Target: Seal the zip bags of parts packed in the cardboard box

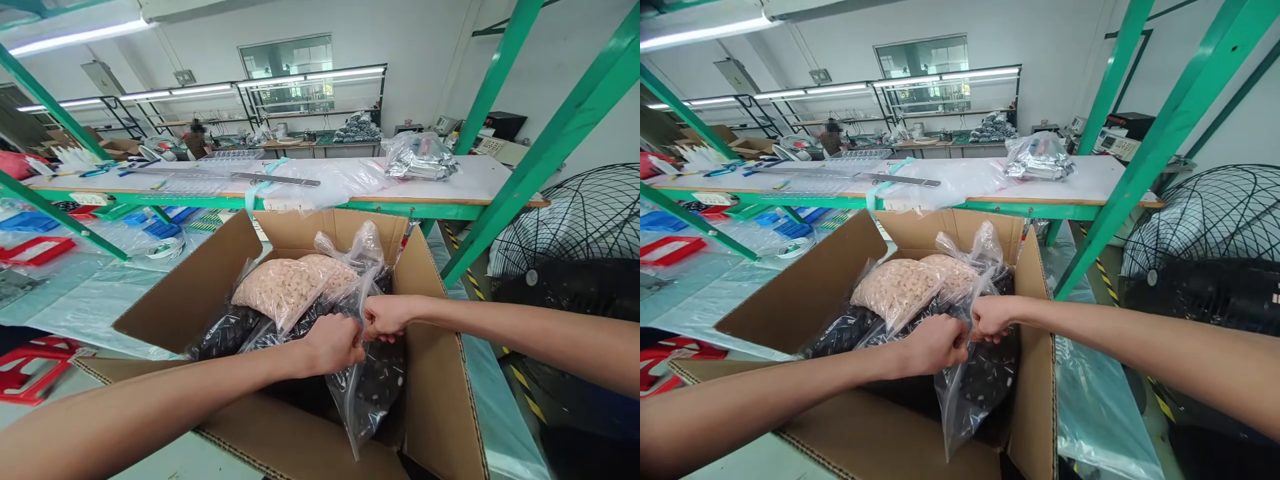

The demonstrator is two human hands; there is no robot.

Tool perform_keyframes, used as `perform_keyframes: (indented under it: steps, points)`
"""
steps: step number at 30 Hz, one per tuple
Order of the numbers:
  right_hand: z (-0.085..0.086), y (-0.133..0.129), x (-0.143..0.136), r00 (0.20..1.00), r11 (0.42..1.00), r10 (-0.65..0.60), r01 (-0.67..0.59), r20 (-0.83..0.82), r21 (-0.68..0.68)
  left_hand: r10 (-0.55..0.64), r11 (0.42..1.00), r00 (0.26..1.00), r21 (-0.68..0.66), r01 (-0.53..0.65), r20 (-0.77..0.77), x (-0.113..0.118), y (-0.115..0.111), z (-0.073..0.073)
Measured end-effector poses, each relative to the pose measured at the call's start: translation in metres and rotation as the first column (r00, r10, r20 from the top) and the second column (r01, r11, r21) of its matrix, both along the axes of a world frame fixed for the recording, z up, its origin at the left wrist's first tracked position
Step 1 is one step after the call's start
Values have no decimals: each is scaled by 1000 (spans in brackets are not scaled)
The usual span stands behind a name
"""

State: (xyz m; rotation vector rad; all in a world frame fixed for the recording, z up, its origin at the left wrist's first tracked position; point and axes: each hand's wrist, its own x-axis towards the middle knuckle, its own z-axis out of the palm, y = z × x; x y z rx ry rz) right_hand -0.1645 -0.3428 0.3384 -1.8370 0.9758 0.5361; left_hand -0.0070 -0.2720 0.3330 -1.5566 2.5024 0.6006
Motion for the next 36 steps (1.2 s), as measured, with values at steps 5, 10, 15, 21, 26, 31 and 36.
perform_keyframes:
  steps: [5,10,15,21,26,31,36]
  points:
    - [-3,1,-2,1000,1000,-2,3,23,-31,29,999,998,15,-29,-55,2,-3,-6]
    - [-14,1,-4,958,964,-237,212,159,160,172,975,961,175,-135,-217,7,-12,-6]
    - [-16,-4,-4,943,950,-272,233,190,206,138,963,946,263,-59,-293,8,-21,-3]
    - [-6,-4,-5,993,988,61,-46,99,-150,-14,978,969,198,64,-247,5,-23,-3]
    - [2,3,1,986,929,169,-164,-14,-332,-169,985,985,38,171,-40,-4,-19,-5]
    - [4,8,3,972,871,203,-236,-120,-430,-196,980,975,-27,199,106,-6,-17,0]
    - [-2,4,-7,983,853,177,-182,-58,-489,-66,993,994,-88,73,86,10,-22,6]
